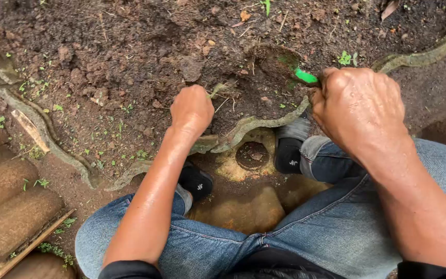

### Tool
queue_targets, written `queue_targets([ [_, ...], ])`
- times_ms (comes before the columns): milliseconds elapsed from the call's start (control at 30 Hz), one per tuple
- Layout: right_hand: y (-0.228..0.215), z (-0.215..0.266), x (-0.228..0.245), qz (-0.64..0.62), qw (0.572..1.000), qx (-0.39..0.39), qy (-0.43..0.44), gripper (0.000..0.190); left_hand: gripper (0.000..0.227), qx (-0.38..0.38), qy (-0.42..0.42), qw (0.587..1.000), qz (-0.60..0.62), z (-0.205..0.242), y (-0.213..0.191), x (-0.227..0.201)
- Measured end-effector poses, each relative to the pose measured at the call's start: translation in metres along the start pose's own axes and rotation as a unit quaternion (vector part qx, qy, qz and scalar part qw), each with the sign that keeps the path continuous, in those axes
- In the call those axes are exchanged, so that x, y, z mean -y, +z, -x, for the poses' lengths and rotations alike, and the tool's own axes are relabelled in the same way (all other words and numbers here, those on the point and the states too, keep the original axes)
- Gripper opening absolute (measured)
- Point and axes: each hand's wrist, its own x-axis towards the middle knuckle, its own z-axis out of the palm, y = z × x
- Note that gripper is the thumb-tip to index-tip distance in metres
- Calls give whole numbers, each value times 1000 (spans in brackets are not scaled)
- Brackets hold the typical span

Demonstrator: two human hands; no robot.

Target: The person is weeding a small garden plot and digging in the soil using a hand trowel.

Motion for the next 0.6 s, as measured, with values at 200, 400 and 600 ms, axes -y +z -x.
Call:
queue_targets([
  [200,0,5,-8,-18,1000,-2,-3,16,25,1,69,996,-62,18,21,-25],
  [400,-4,10,-15,-28,999,-35,-4,16,53,-73,119,975,-170,11,38,-37],
  [600,-17,12,-23,-45,997,-56,18,19,25,-96,143,959,-226,-17,89,-19],
])
